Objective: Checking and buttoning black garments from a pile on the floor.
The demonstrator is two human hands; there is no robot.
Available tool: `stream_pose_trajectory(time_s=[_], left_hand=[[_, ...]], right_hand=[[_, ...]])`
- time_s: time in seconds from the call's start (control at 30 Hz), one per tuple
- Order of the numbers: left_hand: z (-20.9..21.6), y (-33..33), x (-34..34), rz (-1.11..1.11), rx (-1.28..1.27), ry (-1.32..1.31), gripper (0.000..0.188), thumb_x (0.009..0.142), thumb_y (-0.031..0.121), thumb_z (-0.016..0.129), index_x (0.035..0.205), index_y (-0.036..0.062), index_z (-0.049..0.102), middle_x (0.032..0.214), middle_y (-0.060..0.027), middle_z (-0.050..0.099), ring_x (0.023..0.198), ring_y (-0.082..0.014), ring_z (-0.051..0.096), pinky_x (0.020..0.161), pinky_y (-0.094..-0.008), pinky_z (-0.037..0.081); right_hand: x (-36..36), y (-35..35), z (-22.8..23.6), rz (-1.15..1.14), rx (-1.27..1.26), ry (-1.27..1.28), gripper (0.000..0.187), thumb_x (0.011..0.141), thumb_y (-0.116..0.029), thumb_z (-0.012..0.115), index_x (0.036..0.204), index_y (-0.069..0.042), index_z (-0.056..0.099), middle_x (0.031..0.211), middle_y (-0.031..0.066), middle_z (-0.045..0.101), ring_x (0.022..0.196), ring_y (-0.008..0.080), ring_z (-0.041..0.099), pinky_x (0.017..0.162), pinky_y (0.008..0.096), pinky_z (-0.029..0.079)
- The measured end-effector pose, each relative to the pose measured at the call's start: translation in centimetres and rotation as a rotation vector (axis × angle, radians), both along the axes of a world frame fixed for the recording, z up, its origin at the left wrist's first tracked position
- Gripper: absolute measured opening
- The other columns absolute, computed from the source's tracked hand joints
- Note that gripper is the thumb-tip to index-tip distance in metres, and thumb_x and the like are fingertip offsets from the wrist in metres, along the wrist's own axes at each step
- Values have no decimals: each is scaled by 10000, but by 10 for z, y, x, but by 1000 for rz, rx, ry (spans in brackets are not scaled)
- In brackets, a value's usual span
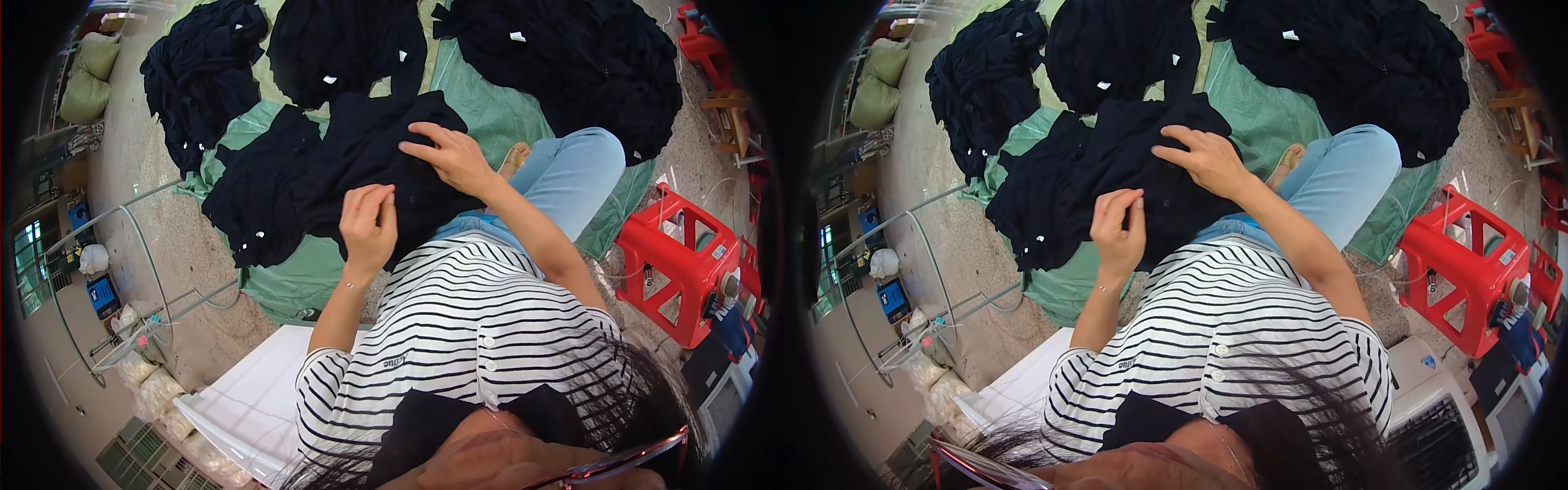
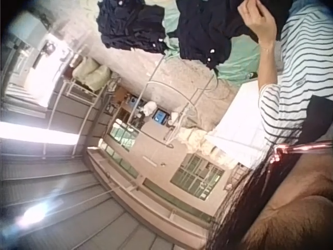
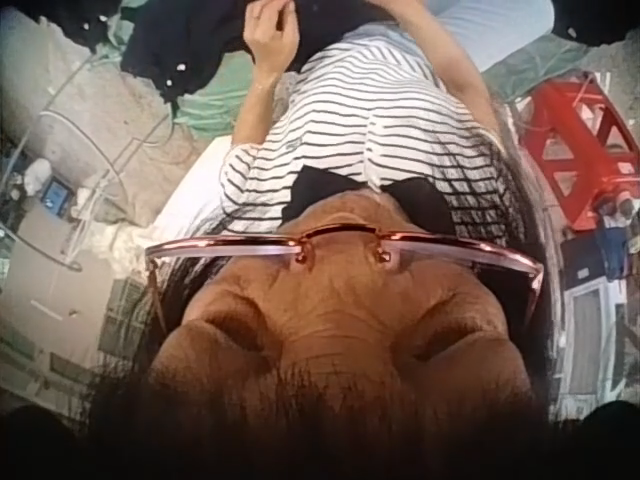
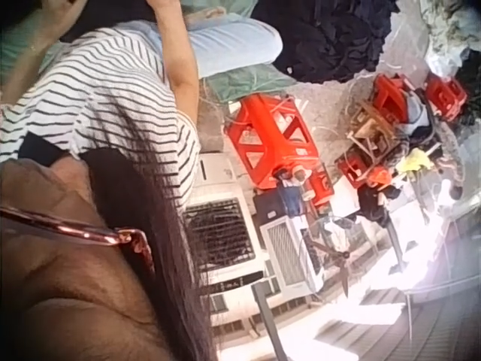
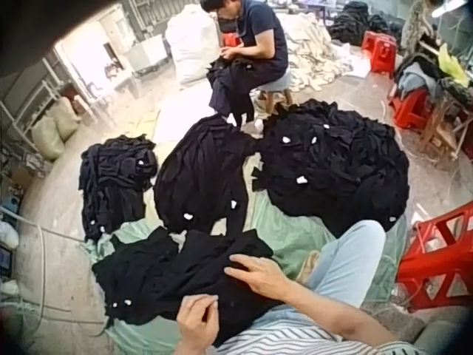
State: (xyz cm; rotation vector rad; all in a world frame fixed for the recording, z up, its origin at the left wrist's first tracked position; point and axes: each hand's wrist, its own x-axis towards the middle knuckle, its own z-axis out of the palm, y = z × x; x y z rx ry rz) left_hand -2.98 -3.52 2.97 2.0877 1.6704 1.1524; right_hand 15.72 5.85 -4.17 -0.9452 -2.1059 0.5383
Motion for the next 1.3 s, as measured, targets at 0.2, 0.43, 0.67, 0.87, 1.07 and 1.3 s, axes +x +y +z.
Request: stream_pose_trajectory(time_s=[0.2,0.43,0.67,0.87,1.07,1.3], left_hand=[[-14,11,23,64,-29,162,257,822,166,739,1034,36,676,983,-89,635,934,-284,578,835,-383,453],[-12,34,61,-43,-260,-83,515,761,231,834,1194,39,631,1023,-106,578,829,-253,571,712,-327,474],[-8,71,90,-10,172,21,353,722,139,760,1028,30,620,1078,-152,561,1014,-334,522,861,-431,419],[-3,66,74,-252,-518,-680,231,839,-10,683,1055,-3,602,899,-34,649,763,-117,614,710,-252,504],[-4,65,65,-163,-826,-1200,111,896,76,721,966,-7,697,826,47,635,731,-10,538,669,-162,445],[-4,74,64,70,-682,-1133,34,883,25,701,901,-2,690,795,50,620,698,-13,521,638,-163,418]], right_hand=[[13,9,37,-107,-395,746,302,840,164,492,988,-8,692,1095,98,687,789,121,667,660,240,539],[51,12,66,-288,-227,746,266,831,147,563,994,-10,703,996,48,692,749,44,577,616,178,423],[55,-13,104,-336,-105,602,236,764,148,595,947,24,680,1087,133,689,813,100,660,629,201,522],[61,6,95,-436,-148,721,227,786,152,563,935,18,670,1043,89,693,681,39,569,559,176,437],[41,19,49,-283,-458,921,173,867,103,562,957,13,680,946,42,674,802,44,619,664,176,471],[40,12,36,-546,-552,934,361,868,-33,664,1208,-38,544,1081,58,585,815,116,628,702,233,494]])
